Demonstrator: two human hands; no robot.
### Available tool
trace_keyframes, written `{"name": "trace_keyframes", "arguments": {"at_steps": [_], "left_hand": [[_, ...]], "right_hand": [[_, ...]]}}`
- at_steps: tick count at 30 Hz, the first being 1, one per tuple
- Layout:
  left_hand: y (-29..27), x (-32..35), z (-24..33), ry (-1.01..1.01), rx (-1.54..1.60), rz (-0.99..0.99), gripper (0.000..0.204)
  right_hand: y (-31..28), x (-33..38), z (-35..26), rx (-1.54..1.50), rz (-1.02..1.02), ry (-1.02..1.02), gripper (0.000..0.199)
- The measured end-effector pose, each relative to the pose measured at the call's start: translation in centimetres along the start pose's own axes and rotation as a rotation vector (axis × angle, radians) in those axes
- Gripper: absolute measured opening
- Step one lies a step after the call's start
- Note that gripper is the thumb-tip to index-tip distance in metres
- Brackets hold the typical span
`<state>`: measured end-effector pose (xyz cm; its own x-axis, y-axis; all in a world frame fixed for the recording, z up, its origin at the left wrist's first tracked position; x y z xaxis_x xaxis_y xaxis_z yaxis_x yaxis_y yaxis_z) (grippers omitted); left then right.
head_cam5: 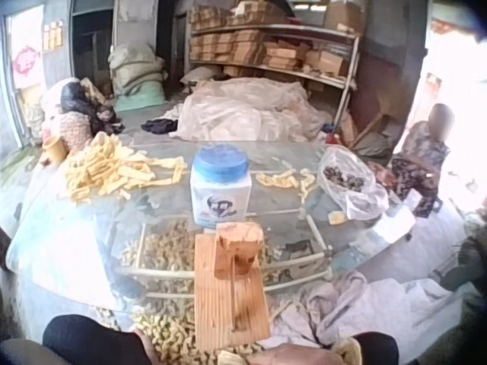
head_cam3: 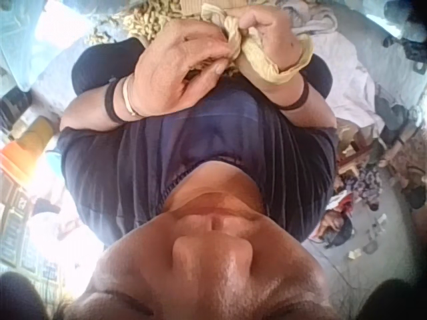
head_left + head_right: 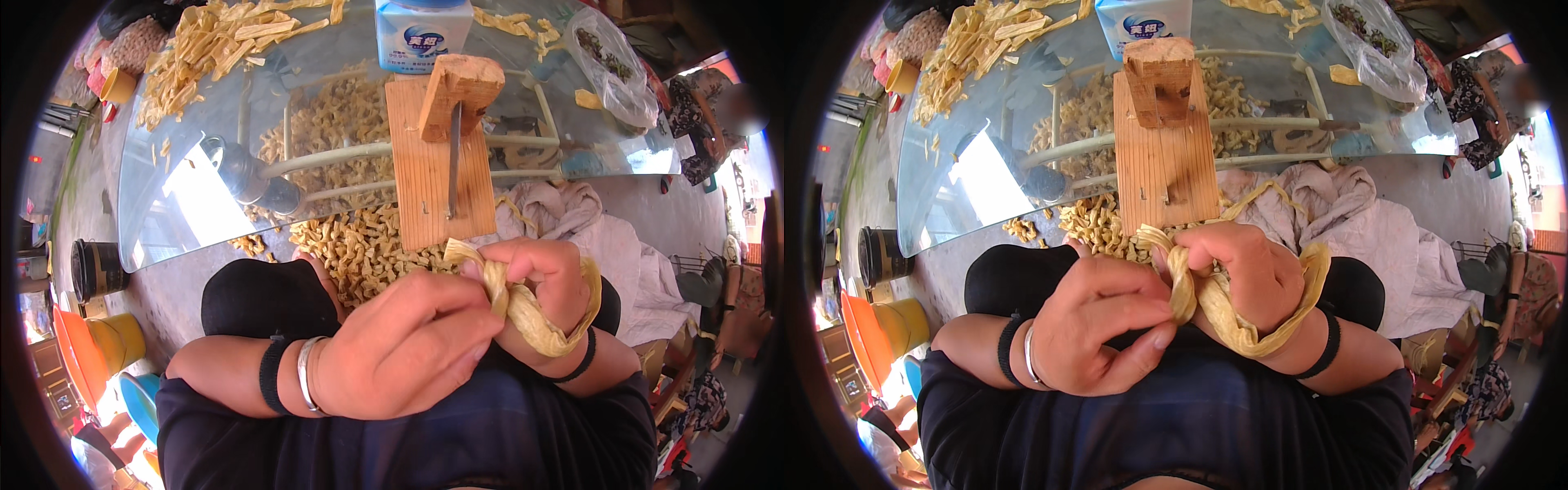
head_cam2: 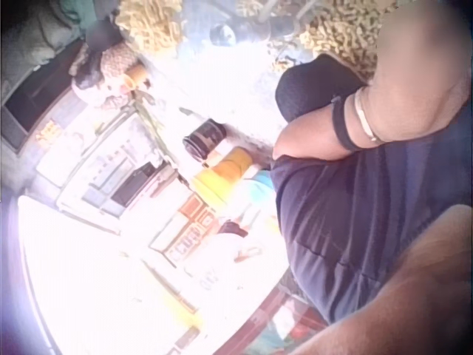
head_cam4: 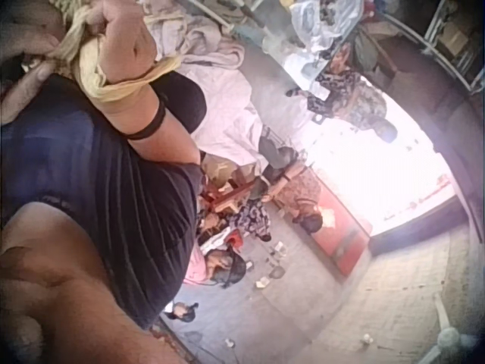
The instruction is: The person ties knots in long strips of dried bean curd and cuts them using a blade mounted on a wooden block.
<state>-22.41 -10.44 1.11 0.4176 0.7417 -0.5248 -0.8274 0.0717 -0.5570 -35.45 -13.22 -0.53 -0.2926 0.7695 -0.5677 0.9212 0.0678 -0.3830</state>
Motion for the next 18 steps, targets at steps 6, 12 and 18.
{"name": "trace_keyframes", "arguments": {"at_steps": [6,12,18], "left_hand": [[-0.9,-0.9,-3.8,-0.282,0.200,0.114,0.018],[-1.0,-1.1,-2.8,-0.142,0.247,-0.170,0.018],[-3.2,-0.4,-5.0,-0.185,0.173,-0.154,0.021]], "right_hand": [[1.0,-1.0,-0.7,-0.361,-0.209,-0.081,0.043],[1.8,-2.2,-0.5,-0.271,-0.216,-0.008,0.027],[-0.6,-2.9,-0.1,-0.108,-0.484,-0.060,0.024]]}}
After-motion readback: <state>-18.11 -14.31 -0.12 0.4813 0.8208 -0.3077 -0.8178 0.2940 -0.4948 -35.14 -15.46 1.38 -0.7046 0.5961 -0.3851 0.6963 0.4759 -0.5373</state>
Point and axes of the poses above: each hand's wrist, its own x-axis away from the middle knuckle, its own y-axis out of the palm, z = x × y, the point moved 8 cm from there along -x, towards the middle knuckle, and after that the axes turned 11 degrees about -x, right-handed, at the moved point
